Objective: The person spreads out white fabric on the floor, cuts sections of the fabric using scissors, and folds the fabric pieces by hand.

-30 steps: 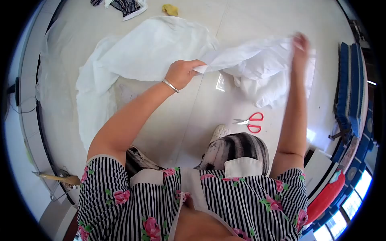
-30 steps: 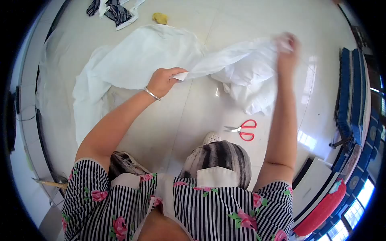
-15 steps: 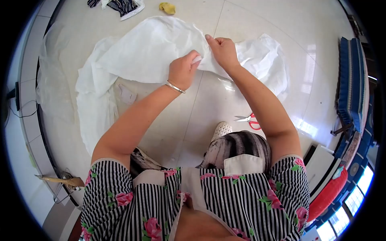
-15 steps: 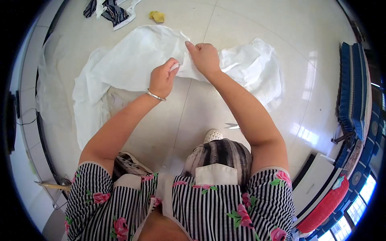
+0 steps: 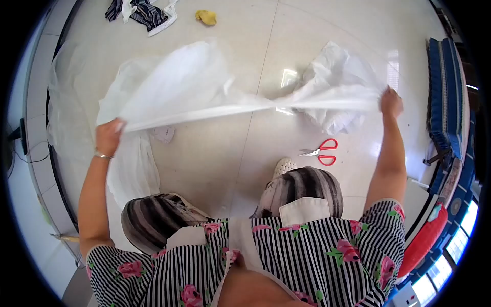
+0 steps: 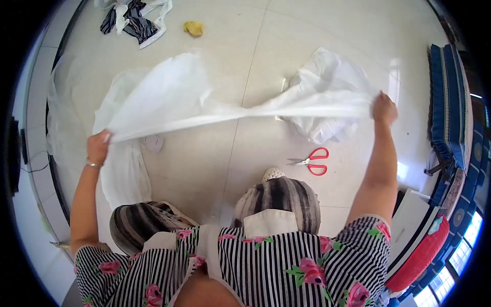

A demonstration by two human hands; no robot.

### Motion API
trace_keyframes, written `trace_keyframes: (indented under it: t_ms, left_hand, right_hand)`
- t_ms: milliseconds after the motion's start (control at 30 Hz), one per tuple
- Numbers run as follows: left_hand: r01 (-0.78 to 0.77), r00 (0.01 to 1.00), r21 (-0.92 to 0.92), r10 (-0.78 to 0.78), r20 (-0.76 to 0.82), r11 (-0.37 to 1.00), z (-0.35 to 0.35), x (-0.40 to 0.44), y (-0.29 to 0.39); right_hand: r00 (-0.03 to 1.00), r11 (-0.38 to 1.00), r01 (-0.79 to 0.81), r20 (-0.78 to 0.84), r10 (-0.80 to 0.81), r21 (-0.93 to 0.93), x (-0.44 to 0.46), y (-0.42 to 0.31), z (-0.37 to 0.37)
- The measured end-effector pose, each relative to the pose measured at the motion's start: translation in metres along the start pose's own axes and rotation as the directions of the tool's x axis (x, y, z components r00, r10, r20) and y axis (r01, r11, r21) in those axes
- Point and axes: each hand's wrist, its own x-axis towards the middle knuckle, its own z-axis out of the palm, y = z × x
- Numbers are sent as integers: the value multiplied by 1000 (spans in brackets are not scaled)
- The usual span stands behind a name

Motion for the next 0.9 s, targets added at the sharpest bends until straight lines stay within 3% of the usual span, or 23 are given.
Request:
trace_keyframes:
  t_ms: [33, 100, 167, 233, 300, 333, 400, 433, 467, 500, 533, 567, 600, 633, 700, 800, 900]
  left_hand:
    - [197, 961, 148, -221, 167, 969, 0, -32, -45]
    - [209, 896, 494, -368, 249, 844, -10, -80, -112]
    - [408, 781, 655, -615, 112, 636, -27, -133, -175]
    - [699, 609, 534, -787, -97, 475, -63, -137, -180]
    - [568, 780, 516, -620, -88, 642, -47, -157, -225]
    - [545, 812, 450, -580, -72, 707, -31, -143, -222]
    - [584, 812, 36, -583, -30, 811, -14, -34, -131]
    - [464, 881, -131, -472, -38, 876, -1, 14, -88]
    - [398, 915, -265, -401, 45, 878, -7, 68, -25]
    - [303, 953, -343, -281, 113, 889, -4, 109, 13]
    - [184, 983, -501, -157, 96, 846, -6, 145, 60]
    - [105, 991, -472, -53, 123, 876, 3, 178, 87]
    - [22, 996, -623, 38, 83, 782, -6, 204, 124]
    - [51, 989, -685, 59, 136, 726, -15, 224, 151]
    - [-44, 991, -788, 124, 41, 614, -33, 249, 172]
    - [-55, 998, -734, 32, -45, 677, -46, 234, 148]
    - [141, 985, -614, -44, 170, 777, 6, 169, 76]
  right_hand:
    - [999, 999, -34, 4, 34, -33, -2, 28, 5]
    - [989, 987, -144, -38, 142, -69, -3, 70, 4]
    - [980, 975, -178, -108, 165, -129, 21, 159, 44]
    - [941, 925, -338, -71, 331, -174, 6, 152, -35]
    - [863, 896, -443, -281, 420, -19, 11, 135, -68]
    - [900, 913, -405, -199, 388, -51, 24, 123, -73]
    - [956, 946, -293, -55, 288, -141, 41, 66, -86]
    - [973, 991, -56, -228, 27, -120, 49, 28, -80]
    - [890, 973, 180, -398, -224, -144, 58, -12, -77]
    - [861, 921, 381, -395, -319, 87, 56, -73, -88]
    - [808, 659, 588, -324, -491, 468, 42, -131, -95]
    - [729, 302, 498, -203, -654, 813, -3, -192, -122]
    - [567, 37, 329, -166, -807, 943, -54, -238, -154]
    - [363, -73, 387, -225, -904, 919, -86, -269, -172]
    - [348, 56, 140, 4, -937, 989, -135, -314, -196]
    - [401, 178, -100, 203, -893, 979, -129, -323, -170]
    - [634, -100, -359, 164, -756, 928, -115, -292, -135]
